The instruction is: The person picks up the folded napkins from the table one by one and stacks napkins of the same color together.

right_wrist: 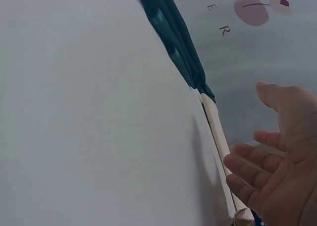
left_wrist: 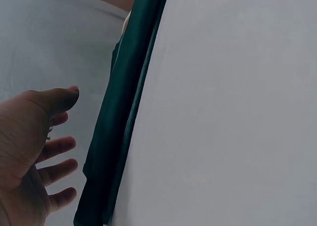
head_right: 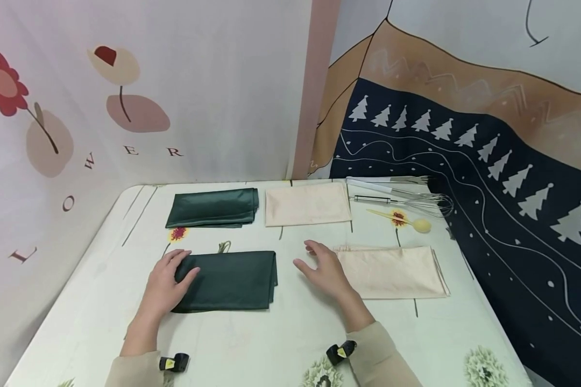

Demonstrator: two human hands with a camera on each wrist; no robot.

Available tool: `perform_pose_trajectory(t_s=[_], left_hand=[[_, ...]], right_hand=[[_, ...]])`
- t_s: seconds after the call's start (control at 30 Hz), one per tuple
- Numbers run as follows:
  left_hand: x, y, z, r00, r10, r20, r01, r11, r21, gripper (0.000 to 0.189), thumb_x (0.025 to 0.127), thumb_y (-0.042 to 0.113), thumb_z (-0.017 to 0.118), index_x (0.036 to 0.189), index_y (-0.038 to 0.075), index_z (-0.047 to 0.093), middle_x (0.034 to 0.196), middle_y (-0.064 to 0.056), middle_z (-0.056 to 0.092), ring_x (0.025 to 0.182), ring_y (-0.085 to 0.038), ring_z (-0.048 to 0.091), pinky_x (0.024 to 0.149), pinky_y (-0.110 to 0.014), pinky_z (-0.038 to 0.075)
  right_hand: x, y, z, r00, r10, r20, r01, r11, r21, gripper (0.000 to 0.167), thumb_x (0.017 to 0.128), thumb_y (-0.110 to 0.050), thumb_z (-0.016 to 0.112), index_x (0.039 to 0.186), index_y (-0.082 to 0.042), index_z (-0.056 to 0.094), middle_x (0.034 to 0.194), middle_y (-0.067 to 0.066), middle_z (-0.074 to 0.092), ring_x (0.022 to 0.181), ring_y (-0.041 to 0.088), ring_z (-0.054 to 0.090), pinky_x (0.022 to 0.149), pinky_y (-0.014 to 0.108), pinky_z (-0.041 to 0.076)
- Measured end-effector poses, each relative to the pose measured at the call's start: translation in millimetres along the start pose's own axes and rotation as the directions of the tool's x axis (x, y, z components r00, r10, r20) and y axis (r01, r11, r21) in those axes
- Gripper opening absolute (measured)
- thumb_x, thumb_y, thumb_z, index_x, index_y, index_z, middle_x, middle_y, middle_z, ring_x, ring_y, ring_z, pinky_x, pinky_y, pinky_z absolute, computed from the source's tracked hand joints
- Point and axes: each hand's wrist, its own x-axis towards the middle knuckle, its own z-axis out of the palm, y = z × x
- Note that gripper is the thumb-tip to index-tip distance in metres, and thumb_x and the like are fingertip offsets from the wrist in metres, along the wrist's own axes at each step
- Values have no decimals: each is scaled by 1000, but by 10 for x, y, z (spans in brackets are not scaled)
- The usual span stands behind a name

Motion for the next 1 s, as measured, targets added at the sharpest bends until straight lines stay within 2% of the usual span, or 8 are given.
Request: perform_pose_trajectory(t_s=[0.23,0.47,0.7,0.87,1.0], left_hand=[[62,-111,-39,993,-75,93,78,996,-29,60,96,27,71,143,-2,50,148,-27,41,136,-47,38,113,-64,30],[110,-216,-48,987,-103,123,115,989,-93,57,100,29,66,144,-3,48,148,-29,43,137,-48,39,114,-63,30],[130,-250,-67,976,-137,168,152,985,-82,60,98,27,67,145,-5,46,145,-32,46,136,-50,39,114,-62,30],[153,-292,-64,977,-132,166,148,985,-89,59,94,19,73,144,-3,49,143,-31,49,134,-48,42,113,-62,32],[151,-328,-45,985,-122,123,139,980,-142,56,91,12,77,140,-1,54,137,-29,54,130,-46,48,111,-60,36]], right_hand=[[89,-20,75,999,38,33,-38,999,2,58,94,-31,74,140,-2,55,127,14,65,122,30,61,106,45,46],[171,-42,169,999,28,46,-27,999,-26,55,94,-30,75,138,-2,58,124,12,67,117,28,62,102,46,48],[246,-83,282,997,5,74,0,998,-61,52,95,-31,73,136,-2,60,120,10,68,111,27,63,98,46,50],[301,-129,375,994,-16,106,21,999,-46,49,94,-28,75,134,-3,62,115,7,67,105,24,63,94,44,51],[327,-152,454,990,-32,135,39,998,-53,47,93,-28,75,133,-6,62,113,4,67,96,19,60,86,40,51]])
